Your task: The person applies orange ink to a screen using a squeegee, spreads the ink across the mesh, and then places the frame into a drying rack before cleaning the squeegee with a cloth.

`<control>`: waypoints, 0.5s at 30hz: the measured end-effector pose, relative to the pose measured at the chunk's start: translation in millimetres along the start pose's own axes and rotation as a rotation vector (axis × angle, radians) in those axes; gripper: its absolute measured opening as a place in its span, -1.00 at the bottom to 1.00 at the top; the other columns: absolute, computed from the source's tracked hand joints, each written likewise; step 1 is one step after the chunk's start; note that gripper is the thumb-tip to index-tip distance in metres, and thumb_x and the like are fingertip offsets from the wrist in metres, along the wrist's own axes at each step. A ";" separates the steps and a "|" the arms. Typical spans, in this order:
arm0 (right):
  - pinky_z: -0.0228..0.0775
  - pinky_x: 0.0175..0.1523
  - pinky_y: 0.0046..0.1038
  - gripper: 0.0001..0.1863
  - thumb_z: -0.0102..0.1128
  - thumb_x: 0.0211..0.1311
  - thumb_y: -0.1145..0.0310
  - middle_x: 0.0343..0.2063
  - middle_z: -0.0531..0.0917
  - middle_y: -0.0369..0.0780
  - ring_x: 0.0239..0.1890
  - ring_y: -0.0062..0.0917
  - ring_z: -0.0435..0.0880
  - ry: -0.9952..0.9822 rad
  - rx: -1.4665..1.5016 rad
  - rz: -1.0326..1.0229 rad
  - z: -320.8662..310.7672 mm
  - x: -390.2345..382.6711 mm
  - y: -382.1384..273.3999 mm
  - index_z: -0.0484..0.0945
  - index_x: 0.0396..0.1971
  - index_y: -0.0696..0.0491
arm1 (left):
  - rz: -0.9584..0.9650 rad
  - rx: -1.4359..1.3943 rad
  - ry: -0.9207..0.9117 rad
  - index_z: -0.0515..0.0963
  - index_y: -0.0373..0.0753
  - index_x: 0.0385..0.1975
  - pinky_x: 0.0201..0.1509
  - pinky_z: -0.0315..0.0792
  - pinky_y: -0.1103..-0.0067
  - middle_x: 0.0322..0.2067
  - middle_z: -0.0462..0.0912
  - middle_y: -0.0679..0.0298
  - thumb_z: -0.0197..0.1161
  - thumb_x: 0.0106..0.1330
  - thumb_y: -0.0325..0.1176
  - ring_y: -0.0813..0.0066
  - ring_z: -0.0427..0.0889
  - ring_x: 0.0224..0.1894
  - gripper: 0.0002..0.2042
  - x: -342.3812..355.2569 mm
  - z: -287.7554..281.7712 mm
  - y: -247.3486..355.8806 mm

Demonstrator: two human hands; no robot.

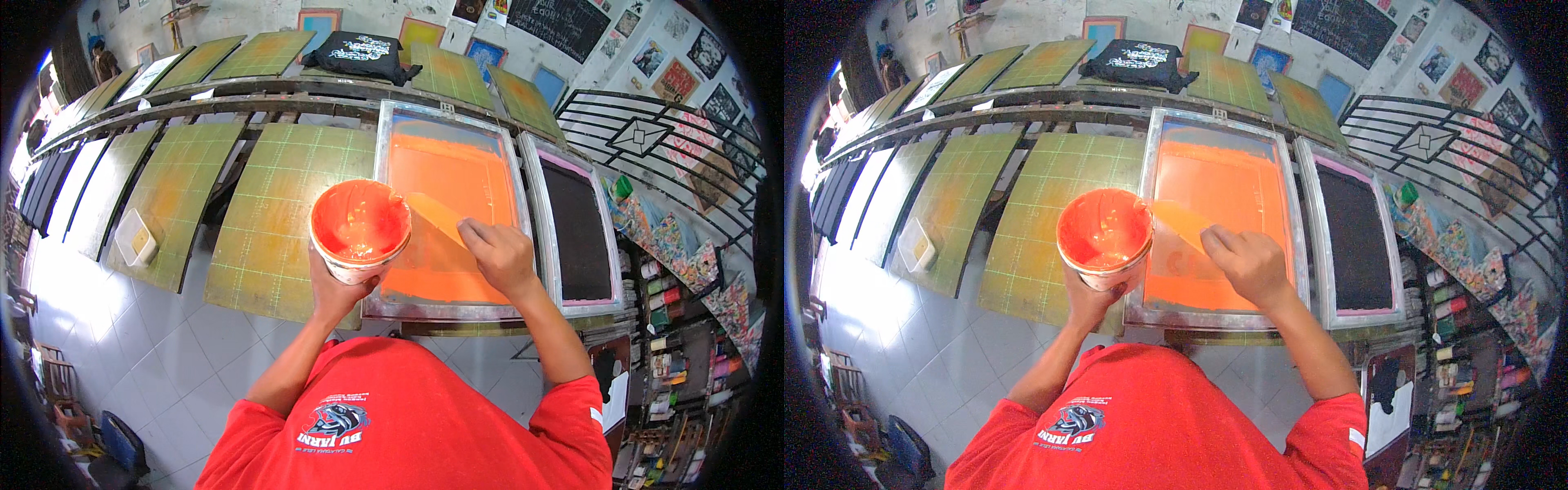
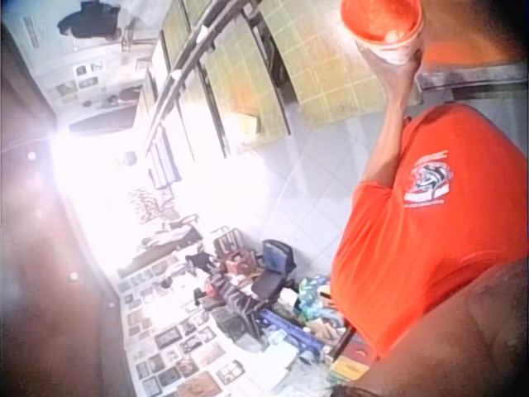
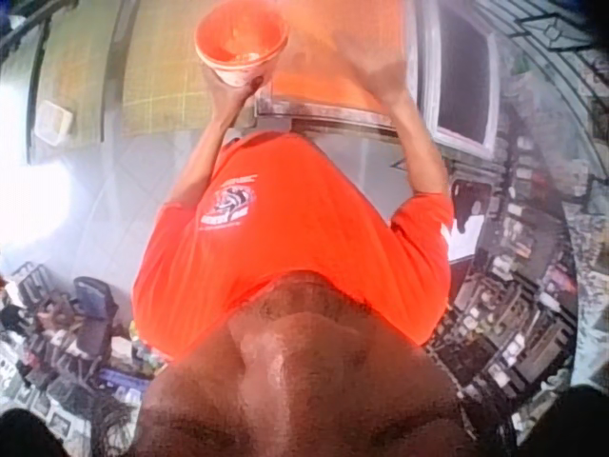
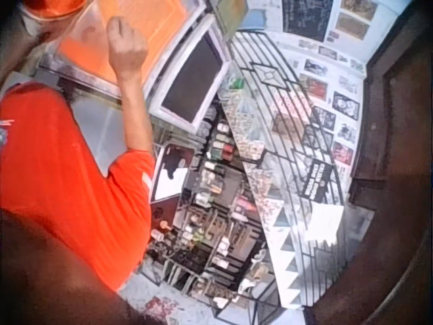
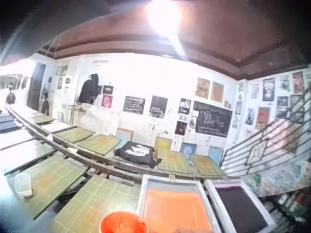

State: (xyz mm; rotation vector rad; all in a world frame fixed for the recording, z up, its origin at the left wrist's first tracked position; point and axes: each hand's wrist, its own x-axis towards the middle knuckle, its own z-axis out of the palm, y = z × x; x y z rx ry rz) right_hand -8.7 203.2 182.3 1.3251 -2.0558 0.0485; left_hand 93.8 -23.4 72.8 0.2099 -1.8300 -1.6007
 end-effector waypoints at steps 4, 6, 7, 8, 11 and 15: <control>0.37 -0.50 -0.48 -0.77 0.09 -0.05 0.43 -0.44 0.60 -0.27 -0.54 -0.47 0.56 -0.105 0.068 0.138 17.4 -17.5 17.2 0.51 -0.30 0.02 | -0.053 -0.078 -0.023 0.13 -0.32 0.03 0.00 0.33 0.47 -0.07 0.35 0.15 0.54 -0.37 -0.38 0.37 0.41 -0.05 -0.13 3.4 1.3 -0.1; 0.40 -0.46 -0.42 -0.79 0.09 0.02 0.43 -0.42 0.60 -0.22 -0.49 -0.36 0.58 -0.132 0.188 0.362 37.5 -37.5 36.4 0.51 -0.29 0.05 | -0.055 -0.067 -0.005 0.12 -0.32 0.04 0.03 0.33 0.46 -0.06 0.34 0.15 0.54 -0.39 -0.40 0.36 0.40 -0.03 -0.10 2.7 0.3 -14.7; 0.41 -0.42 -0.42 -0.79 0.08 0.05 0.42 -0.41 0.61 -0.20 -0.47 -0.34 0.59 -0.144 0.276 0.548 44.7 -45.1 46.1 0.51 -0.26 0.08 | -0.091 -0.087 0.004 0.12 -0.33 0.05 0.04 0.32 0.45 -0.05 0.34 0.14 0.54 -0.38 -0.39 0.36 0.40 -0.02 -0.10 1.1 0.0 -23.1; 0.41 -0.38 -0.42 -0.78 0.07 0.09 0.41 -0.40 0.61 -0.18 -0.44 -0.33 0.60 -0.153 0.364 0.733 51.4 -51.3 56.3 0.50 -0.24 0.11 | -0.128 -0.107 0.014 0.12 -0.33 0.05 0.05 0.32 0.45 -0.04 0.34 0.14 0.53 -0.38 -0.39 0.35 0.40 -0.01 -0.10 -2.1 -2.1 -31.9; 0.41 -0.27 -0.49 -0.74 0.05 0.16 0.40 -0.35 0.61 -0.15 -0.36 -0.47 0.60 -0.026 0.582 1.036 81.0 -96.7 105.9 0.47 -0.16 0.18 | -0.070 0.049 0.017 0.10 -0.35 0.08 0.08 0.30 0.42 -0.01 0.34 0.13 0.51 -0.34 -0.31 0.32 0.39 0.02 -0.09 -17.2 -15.5 -50.3; 0.41 -0.22 -0.53 -0.71 0.08 0.14 0.42 -0.31 0.59 -0.22 -0.30 -0.59 0.57 0.048 0.872 1.364 112.7 -164.3 197.7 0.45 -0.13 0.20 | -0.109 0.024 -0.003 0.25 -0.39 0.00 0.05 0.32 0.41 -0.08 0.43 0.12 0.49 -0.28 -0.15 0.31 0.45 -0.04 -0.19 -30.8 -22.9 -65.8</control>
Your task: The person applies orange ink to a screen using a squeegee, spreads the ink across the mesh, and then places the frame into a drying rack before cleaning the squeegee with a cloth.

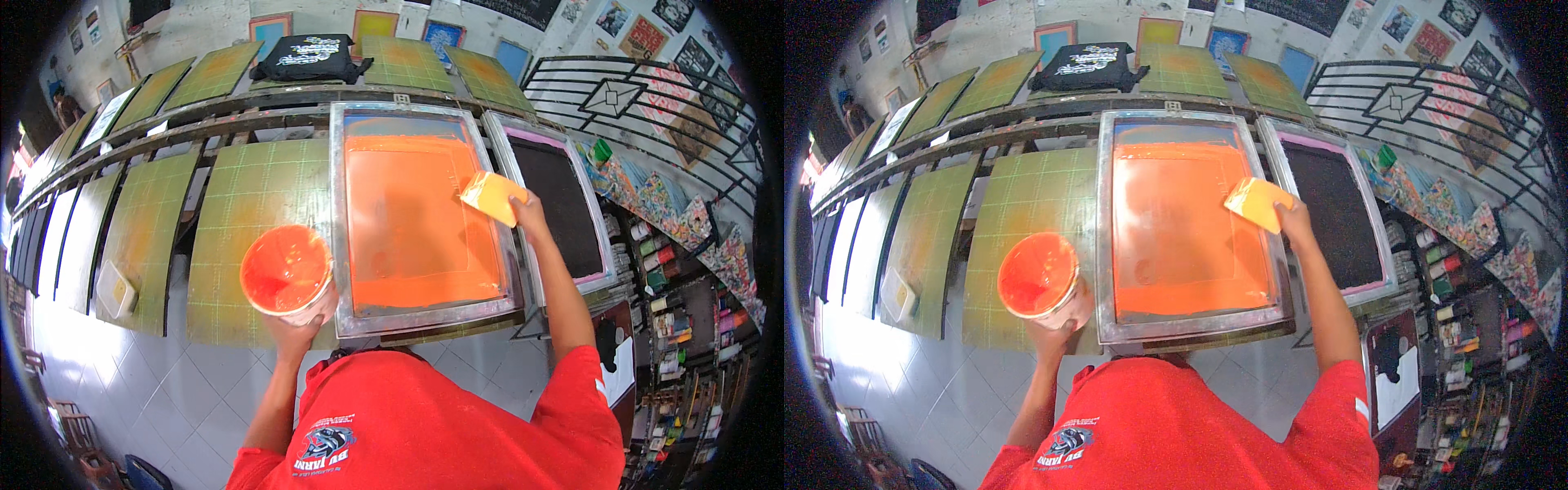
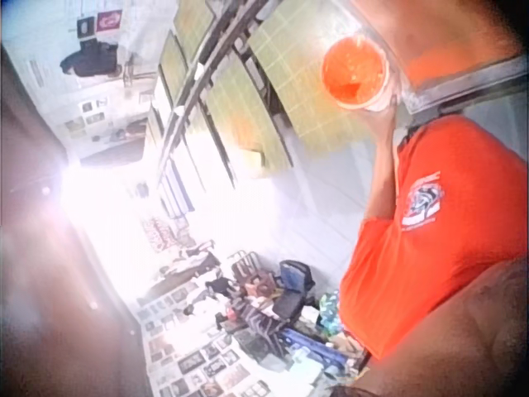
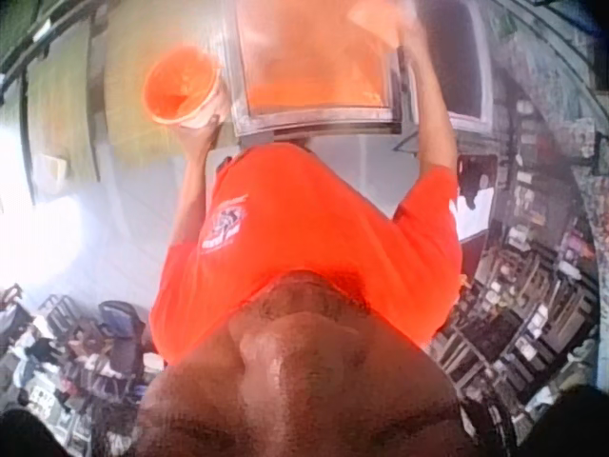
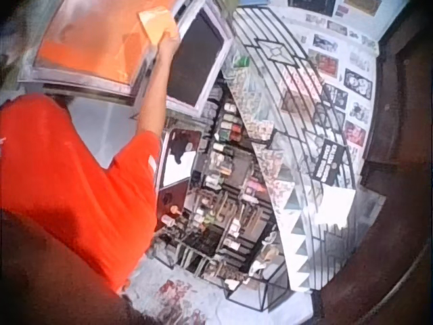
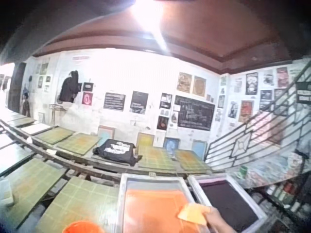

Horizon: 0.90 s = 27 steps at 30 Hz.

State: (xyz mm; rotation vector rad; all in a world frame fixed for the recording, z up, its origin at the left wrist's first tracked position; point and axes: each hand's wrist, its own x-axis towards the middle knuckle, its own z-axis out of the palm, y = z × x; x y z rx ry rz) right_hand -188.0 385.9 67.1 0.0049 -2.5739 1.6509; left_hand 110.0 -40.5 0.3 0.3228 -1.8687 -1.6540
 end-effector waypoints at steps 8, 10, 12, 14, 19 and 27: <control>0.40 -0.36 -0.50 -0.69 0.08 0.11 0.38 -0.38 0.59 -0.22 -0.40 -0.58 0.56 -0.193 -0.298 0.058 -9.6 146.0 -9.1 0.45 -0.13 0.17 | -0.075 0.122 0.238 0.38 -0.41 -0.10 0.00 0.36 0.43 -0.17 0.52 0.15 0.44 -0.23 0.12 0.33 0.51 -0.12 -0.20 -6.3 21.5 4.7; 0.39 -0.40 -0.49 -0.68 0.09 0.10 0.38 -0.42 0.59 -0.22 -0.44 -0.58 0.55 -0.255 -0.377 0.038 -4.7 188.0 -2.0 0.46 -0.14 0.18 | -0.097 0.125 0.140 0.11 -0.40 0.06 0.07 0.32 0.41 -0.04 0.37 0.09 0.40 -0.14 0.09 0.28 0.42 0.00 -0.11 -9.5 18.5 -3.8; 0.37 -0.44 -0.48 -0.68 0.10 0.08 0.38 -0.45 0.59 -0.22 -0.47 -0.57 0.55 -0.303 -0.436 -0.006 1.2 228.3 10.6 0.47 -0.15 0.17 | -0.179 0.090 0.169 0.11 -0.40 0.06 0.10 0.30 0.40 -0.02 0.35 0.08 0.40 -0.15 0.11 0.27 0.40 0.02 -0.10 -11.5 24.1 2.0; 0.37 -0.49 -0.41 -0.72 0.13 0.02 0.35 -0.53 0.59 -0.16 -0.55 -0.48 0.56 -0.295 -0.451 -0.075 5.9 257.4 17.8 0.51 -0.27 0.19 | -0.183 0.166 0.249 0.12 -0.40 0.05 0.12 0.26 0.38 -0.01 0.34 0.08 0.38 -0.15 0.17 0.27 0.37 0.04 -0.08 -16.0 29.5 4.5; 0.42 -0.26 -0.30 -0.72 0.13 -0.05 0.36 -0.39 0.62 0.00 -0.34 -0.24 0.62 -0.418 -0.728 -0.231 19.8 315.0 19.0 0.54 -0.34 0.21 | -0.190 0.267 0.368 0.18 -0.36 0.02 0.08 0.28 0.39 -0.05 0.36 0.12 0.32 -0.09 0.20 0.31 0.39 -0.01 -0.15 -21.3 49.5 21.2; 0.40 -0.26 -0.28 -0.71 0.14 -0.06 0.38 -0.45 0.60 -0.01 -0.34 -0.23 0.60 -0.428 -0.881 -0.407 22.9 345.3 31.0 0.48 -0.36 0.28 | -0.165 0.204 0.383 0.24 -0.37 0.00 0.02 0.33 0.41 -0.08 0.40 0.17 0.34 -0.12 0.19 0.34 0.42 -0.04 -0.17 -23.4 62.1 13.2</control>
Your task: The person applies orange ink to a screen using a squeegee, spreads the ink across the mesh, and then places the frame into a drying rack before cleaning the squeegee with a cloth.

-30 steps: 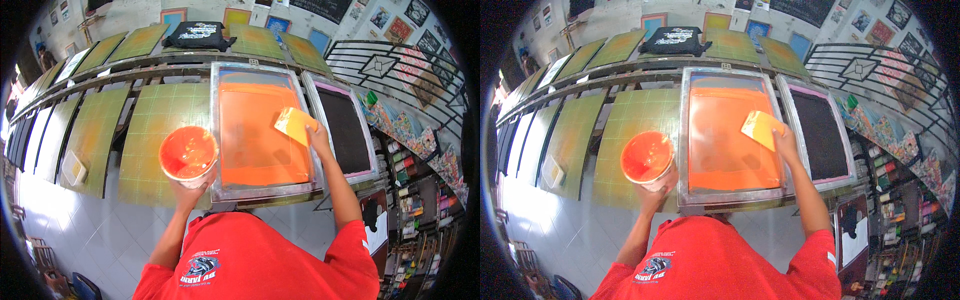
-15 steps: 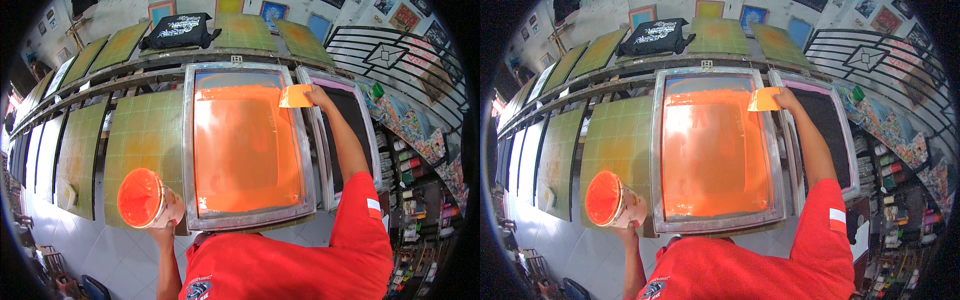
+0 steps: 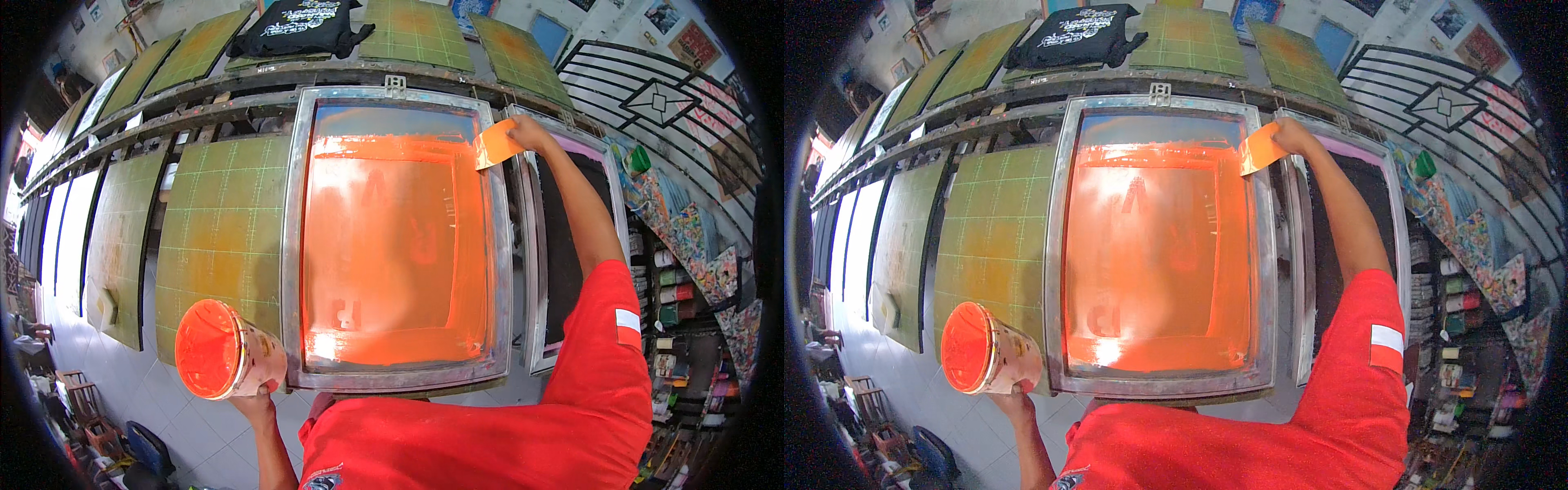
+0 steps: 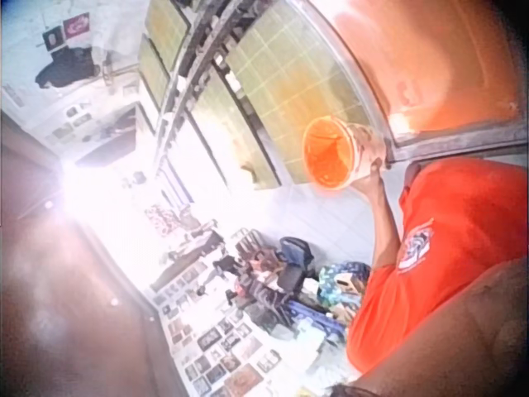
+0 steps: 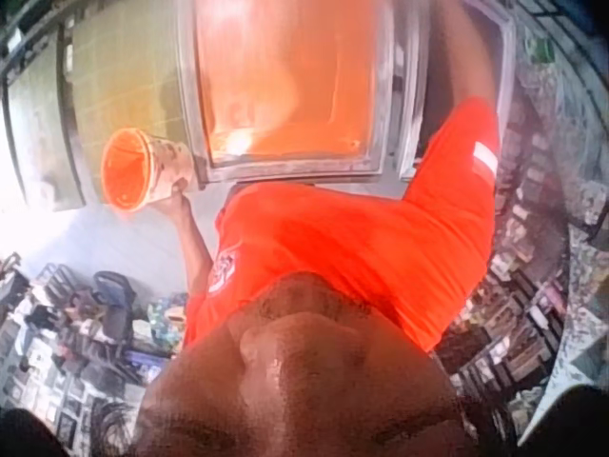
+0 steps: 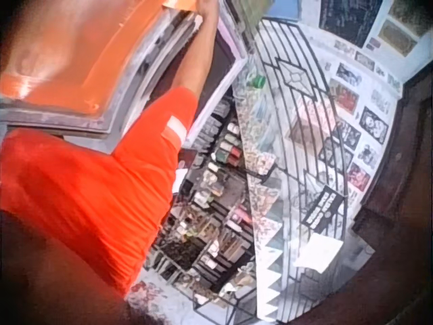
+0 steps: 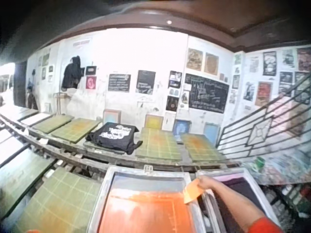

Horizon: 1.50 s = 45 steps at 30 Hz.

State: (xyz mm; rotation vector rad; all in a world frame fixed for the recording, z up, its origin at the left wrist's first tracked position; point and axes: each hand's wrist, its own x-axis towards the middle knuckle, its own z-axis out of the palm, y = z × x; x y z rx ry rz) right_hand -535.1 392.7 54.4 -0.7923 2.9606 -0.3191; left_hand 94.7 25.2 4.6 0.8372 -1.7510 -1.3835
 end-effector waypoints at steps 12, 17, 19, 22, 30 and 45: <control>0.42 -0.30 -0.32 -0.76 0.04 -0.03 0.48 -0.49 0.60 -0.05 -0.40 -0.30 0.62 0.026 0.111 -0.074 50.8 8.4 -72.3 0.49 -0.35 0.29 | -0.064 -0.085 0.003 0.31 -0.36 0.00 0.01 0.38 0.42 -0.06 0.42 0.21 0.41 -0.27 0.23 0.40 0.46 -0.08 -0.09 9.9 2.8 7.2; 0.39 -0.16 -0.20 -0.73 0.02 -0.11 0.43 -0.37 0.57 0.14 -0.24 -0.06 0.57 0.008 0.209 0.055 65.6 16.1 -127.9 0.52 -0.39 0.28 | -0.137 0.019 0.057 0.32 -0.36 0.00 0.02 0.37 0.42 -0.08 0.44 0.20 0.41 -0.20 0.18 0.40 0.46 -0.07 -0.15 9.9 -5.0 5.6; 0.40 -0.21 -0.21 -0.75 0.00 -0.09 0.45 -0.40 0.57 0.12 -0.29 -0.07 0.58 0.053 0.100 -0.050 60.6 15.0 -163.6 0.52 -0.41 0.29 | -0.109 -0.027 0.052 0.32 -0.37 -0.01 0.03 0.36 0.43 -0.08 0.44 0.18 0.41 -0.18 0.16 0.37 0.46 -0.06 -0.17 7.8 -10.0 8.1; 0.39 -0.27 -0.24 -0.76 -0.01 -0.04 0.43 -0.42 0.58 0.08 -0.35 -0.14 0.59 -0.018 0.115 -0.037 61.8 21.5 -190.7 0.49 -0.39 0.28 | -0.059 -0.085 0.078 0.27 -0.41 0.01 0.04 0.35 0.42 -0.05 0.43 0.13 0.42 -0.20 0.17 0.32 0.45 -0.03 -0.11 7.4 -14.0 5.3; 0.41 -0.36 -0.32 -0.74 -0.04 -0.02 0.49 -0.44 0.62 -0.06 -0.43 -0.35 0.61 -0.049 0.407 -0.017 120.2 55.5 -229.7 0.53 -0.30 0.20 | -0.101 -0.122 0.113 0.15 -0.32 0.08 0.11 0.29 0.40 0.01 0.32 0.18 0.47 -0.26 0.12 0.34 0.37 0.04 -0.05 3.8 -34.1 3.6; 0.44 -0.29 -0.50 -0.61 0.10 0.15 0.38 -0.25 0.56 -0.19 -0.29 -0.54 0.55 -0.221 1.098 0.075 152.2 47.1 -270.2 0.38 -0.03 0.19 | -0.048 -0.065 0.207 0.17 -0.34 0.06 0.09 0.32 0.43 -0.04 0.36 0.17 0.48 -0.25 0.09 0.35 0.40 0.00 -0.08 -5.3 -49.5 9.2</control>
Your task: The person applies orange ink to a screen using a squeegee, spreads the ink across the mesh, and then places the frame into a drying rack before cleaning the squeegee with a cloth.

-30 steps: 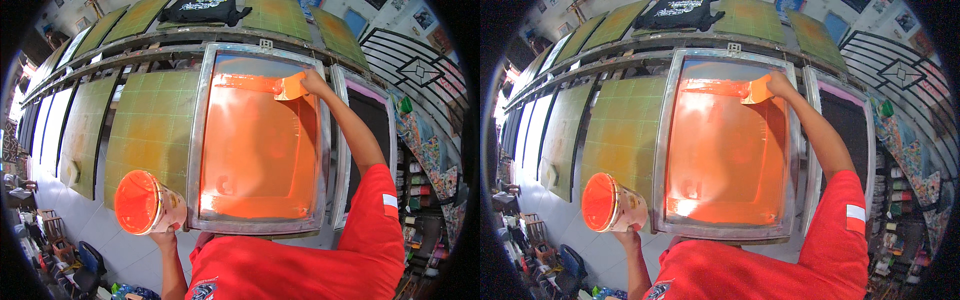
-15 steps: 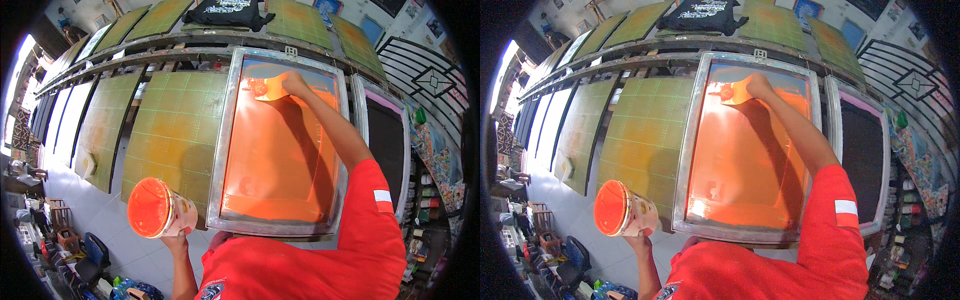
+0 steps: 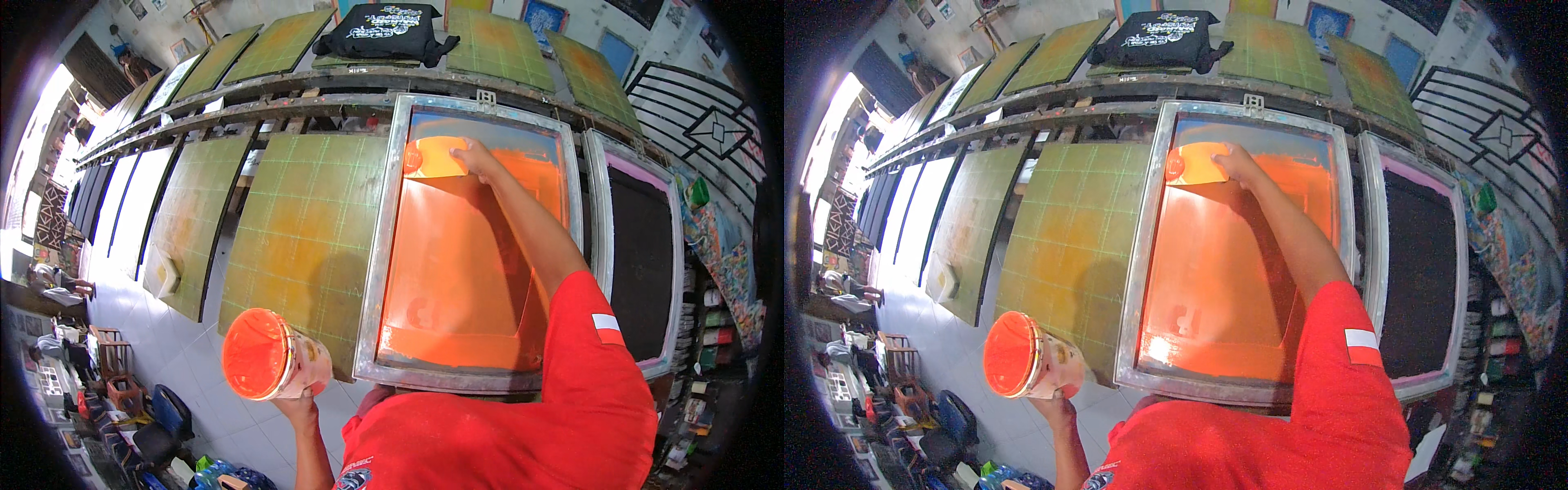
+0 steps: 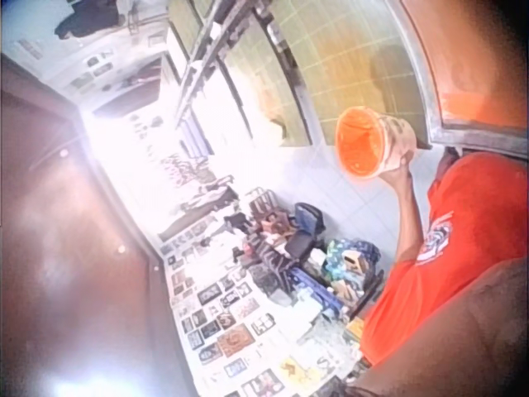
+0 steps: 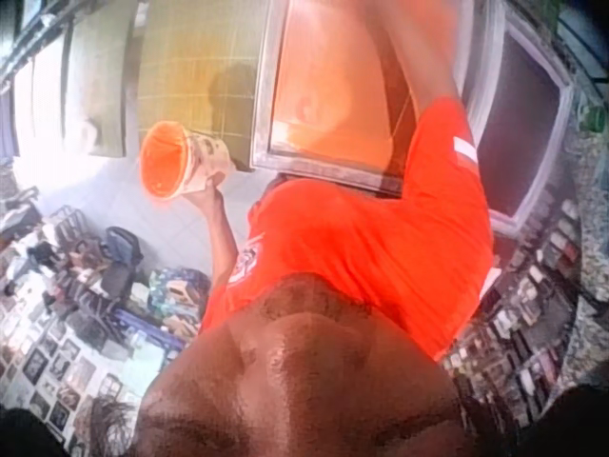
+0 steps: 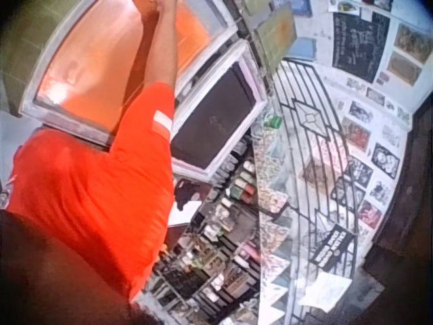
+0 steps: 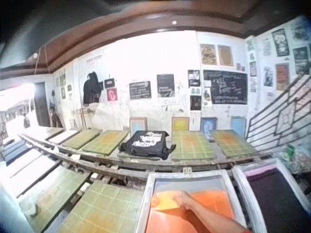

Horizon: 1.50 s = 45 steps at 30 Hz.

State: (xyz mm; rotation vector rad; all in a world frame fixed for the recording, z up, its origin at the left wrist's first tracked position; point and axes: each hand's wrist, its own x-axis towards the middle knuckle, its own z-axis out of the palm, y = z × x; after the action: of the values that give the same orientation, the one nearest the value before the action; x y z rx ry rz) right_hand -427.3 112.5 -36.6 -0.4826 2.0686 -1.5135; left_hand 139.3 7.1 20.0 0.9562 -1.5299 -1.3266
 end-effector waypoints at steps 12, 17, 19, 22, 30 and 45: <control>0.46 -0.23 -0.54 -0.62 0.10 0.17 0.38 -0.24 0.57 -0.22 -0.26 -0.57 0.56 -0.060 0.260 0.040 1.9 -61.1 -36.6 0.36 -0.01 0.16 | 0.098 0.363 -0.302 0.25 -0.39 0.00 -0.01 0.38 0.42 -0.10 0.45 0.14 0.46 -0.21 0.03 0.29 0.47 -0.09 -0.17 23.4 32.1 -3.4; 0.46 -0.28 -0.59 -0.61 0.11 0.17 0.37 -0.24 0.56 -0.22 -0.28 -0.61 0.56 -0.070 0.414 -0.135 -23.7 -78.7 -45.8 0.36 -0.02 0.17 | 0.063 0.055 -0.391 0.19 -0.35 0.06 0.03 0.36 0.45 -0.04 0.40 0.10 0.46 -0.27 -0.24 0.28 0.45 -0.03 -0.18 43.7 109.8 4.9; 0.45 -0.28 -0.60 -0.63 0.09 0.18 0.38 -0.24 0.56 -0.23 -0.29 -0.63 0.55 -0.032 0.340 -0.219 -43.6 -105.2 -77.8 0.36 -0.02 0.17 | 0.097 0.026 -0.440 0.18 -0.34 0.06 0.06 0.34 0.45 -0.03 0.37 0.09 0.46 -0.30 -0.34 0.29 0.42 0.00 -0.18 55.4 151.6 9.0; 0.44 -0.27 -0.61 -0.66 0.06 0.21 0.40 -0.25 0.55 -0.27 -0.30 -0.67 0.53 0.037 0.149 -0.387 -60.5 -151.7 -134.3 0.36 -0.04 0.17 | 0.230 -0.007 -0.518 0.19 -0.32 0.05 0.03 0.33 0.42 -0.07 0.38 0.09 0.45 -0.31 -0.39 0.28 0.43 -0.03 -0.19 71.0 207.7 15.1; 0.42 -0.36 -0.43 -0.76 0.10 0.07 0.37 -0.49 0.61 -0.13 -0.49 -0.31 0.59 0.435 -0.916 -0.882 -39.6 -298.2 -240.3 0.54 -0.22 0.01 | 0.372 -0.276 -0.641 0.21 -0.34 -0.02 0.01 0.35 0.46 -0.11 0.42 0.12 0.44 -0.29 -0.37 0.33 0.46 -0.08 -0.26 61.6 265.7 65.9; 0.28 -0.57 -0.53 -0.73 0.06 -0.07 0.39 -0.38 0.61 -0.36 -0.62 -0.58 0.49 0.660 -1.657 -1.194 14.2 -390.5 -245.6 0.49 -0.27 -0.02 | 0.370 -0.579 -0.805 0.17 -0.31 0.01 0.03 0.36 0.46 -0.08 0.40 0.14 0.41 -0.22 -0.40 0.33 0.44 -0.03 -0.27 58.8 217.0 115.6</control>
State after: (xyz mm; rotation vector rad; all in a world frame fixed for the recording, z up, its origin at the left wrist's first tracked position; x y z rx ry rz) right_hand -112.8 247.5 273.0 -2.2876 3.4241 0.3507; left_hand -85.9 37.3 130.8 -0.2652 -1.6102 -1.8229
